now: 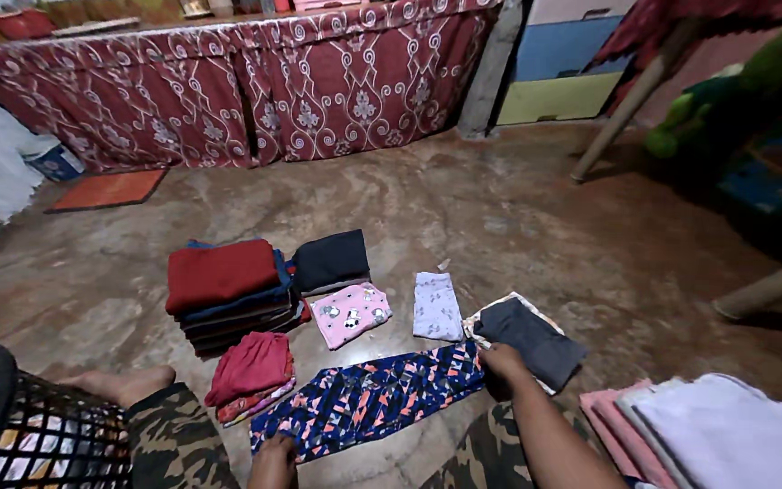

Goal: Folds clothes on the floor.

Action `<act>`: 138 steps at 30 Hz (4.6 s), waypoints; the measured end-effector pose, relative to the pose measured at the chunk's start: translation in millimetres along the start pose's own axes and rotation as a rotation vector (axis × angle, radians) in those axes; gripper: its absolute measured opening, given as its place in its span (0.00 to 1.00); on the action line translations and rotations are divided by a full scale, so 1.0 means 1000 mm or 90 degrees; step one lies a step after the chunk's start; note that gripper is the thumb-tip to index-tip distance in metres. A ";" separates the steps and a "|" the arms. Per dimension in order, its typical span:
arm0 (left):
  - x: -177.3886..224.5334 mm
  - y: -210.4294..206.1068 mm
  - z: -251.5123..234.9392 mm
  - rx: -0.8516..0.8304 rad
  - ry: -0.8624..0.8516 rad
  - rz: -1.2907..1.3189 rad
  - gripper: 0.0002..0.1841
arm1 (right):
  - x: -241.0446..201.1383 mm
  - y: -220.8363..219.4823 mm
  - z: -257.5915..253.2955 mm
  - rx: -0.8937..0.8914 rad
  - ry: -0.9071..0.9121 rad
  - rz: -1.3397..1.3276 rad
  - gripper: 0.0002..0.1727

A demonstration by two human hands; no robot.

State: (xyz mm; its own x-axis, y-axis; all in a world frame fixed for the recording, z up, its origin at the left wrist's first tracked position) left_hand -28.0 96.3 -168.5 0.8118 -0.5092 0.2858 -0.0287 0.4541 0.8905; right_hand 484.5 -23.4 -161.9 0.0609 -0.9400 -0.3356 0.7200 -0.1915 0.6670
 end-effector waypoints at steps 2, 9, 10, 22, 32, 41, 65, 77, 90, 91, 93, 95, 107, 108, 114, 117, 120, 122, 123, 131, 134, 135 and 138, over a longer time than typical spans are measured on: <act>-0.002 -0.001 0.000 0.001 -0.005 0.011 0.10 | 0.000 0.000 0.000 -0.004 0.000 0.001 0.23; -0.006 0.015 0.007 0.022 0.020 0.137 0.12 | 0.004 -0.001 -0.012 -0.021 0.017 -0.168 0.19; -0.008 0.018 0.009 0.023 0.021 0.151 0.13 | 0.006 0.002 -0.012 -0.011 0.024 -0.222 0.21; -0.003 0.010 0.010 -0.072 -0.050 0.089 0.15 | 0.009 -0.003 -0.012 -0.010 0.011 -0.071 0.24; 0.108 0.009 -0.042 0.050 -0.181 0.030 0.20 | -0.050 -0.033 0.071 0.115 0.157 0.069 0.24; 0.138 -0.059 -0.110 0.155 -0.209 -0.046 0.29 | -0.023 -0.149 0.056 0.240 0.122 0.072 0.40; 0.007 -0.001 -0.043 0.220 -0.060 -0.021 0.31 | -0.011 -0.031 0.000 0.096 -0.097 0.086 0.42; 0.063 -0.021 -0.038 0.052 -0.040 0.026 0.31 | 0.000 -0.015 -0.010 -0.009 -0.016 0.046 0.21; 0.070 0.000 -0.030 0.216 -0.066 0.233 0.27 | -0.052 -0.034 0.107 0.026 0.355 -0.167 0.45; 0.073 0.001 -0.031 0.246 -0.073 0.315 0.26 | -0.056 -0.049 0.119 0.002 0.377 -0.149 0.44; 0.084 0.000 -0.033 0.292 -0.032 0.556 0.22 | -0.062 -0.078 0.134 -0.046 0.394 -0.112 0.41; 0.102 -0.013 -0.039 0.292 0.038 0.812 0.24 | -0.067 -0.105 0.143 -0.087 0.403 -0.075 0.40; 0.154 -0.032 -0.072 0.119 0.113 0.857 0.24 | -0.049 -0.101 0.099 -0.062 0.238 -0.041 0.21; 0.157 -0.029 -0.076 0.112 0.124 0.790 0.24 | -0.049 -0.100 0.095 -0.056 0.224 -0.045 0.21; 0.173 -0.031 -0.090 0.051 0.148 0.465 0.32 | -0.036 -0.098 0.077 0.073 0.111 -0.007 0.37; 0.175 -0.036 -0.085 0.072 0.126 0.450 0.33 | -0.026 -0.099 0.062 0.064 0.022 0.034 0.43; 0.166 -0.038 -0.076 0.095 0.054 0.463 0.35 | -0.021 -0.111 0.047 -0.008 -0.008 0.065 0.35; 0.153 -0.032 -0.063 0.099 0.031 0.487 0.31 | -0.020 -0.116 0.042 -0.050 0.012 0.054 0.28; 0.143 -0.026 -0.057 0.109 0.032 0.496 0.30 | -0.022 -0.116 0.041 -0.058 0.029 0.027 0.24; 0.069 0.014 -0.001 0.223 0.127 0.725 0.19 | -0.046 -0.054 0.081 -0.024 0.170 -0.136 0.17; 0.065 -0.002 -0.001 0.252 0.188 0.928 0.23 | -0.066 -0.054 0.124 -0.057 0.271 -0.161 0.16; 0.066 -0.006 -0.003 0.253 0.195 0.956 0.25 | -0.075 -0.060 0.143 -0.079 0.304 -0.144 0.17; 0.069 -0.006 -0.013 0.241 0.189 0.998 0.35 | -0.098 -0.097 0.208 -0.159 0.395 -0.041 0.19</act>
State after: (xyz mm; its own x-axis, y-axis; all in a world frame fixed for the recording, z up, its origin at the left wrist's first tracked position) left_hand 36.0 67.8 -159.1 -0.0703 0.4189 0.9053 -0.9792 0.1442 -0.1428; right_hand 264.5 28.5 -55.3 0.3444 -0.5776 -0.7401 0.8696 -0.1007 0.4833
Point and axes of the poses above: each hand's wrist, its own z-axis away from the middle knuckle, its own y-axis out of the back of the hand, x = y × z, the point moved 6 cm from there along -z, towards the middle knuckle, and after that the axes turned 14 degrees about -y, right-handed, at the moved point
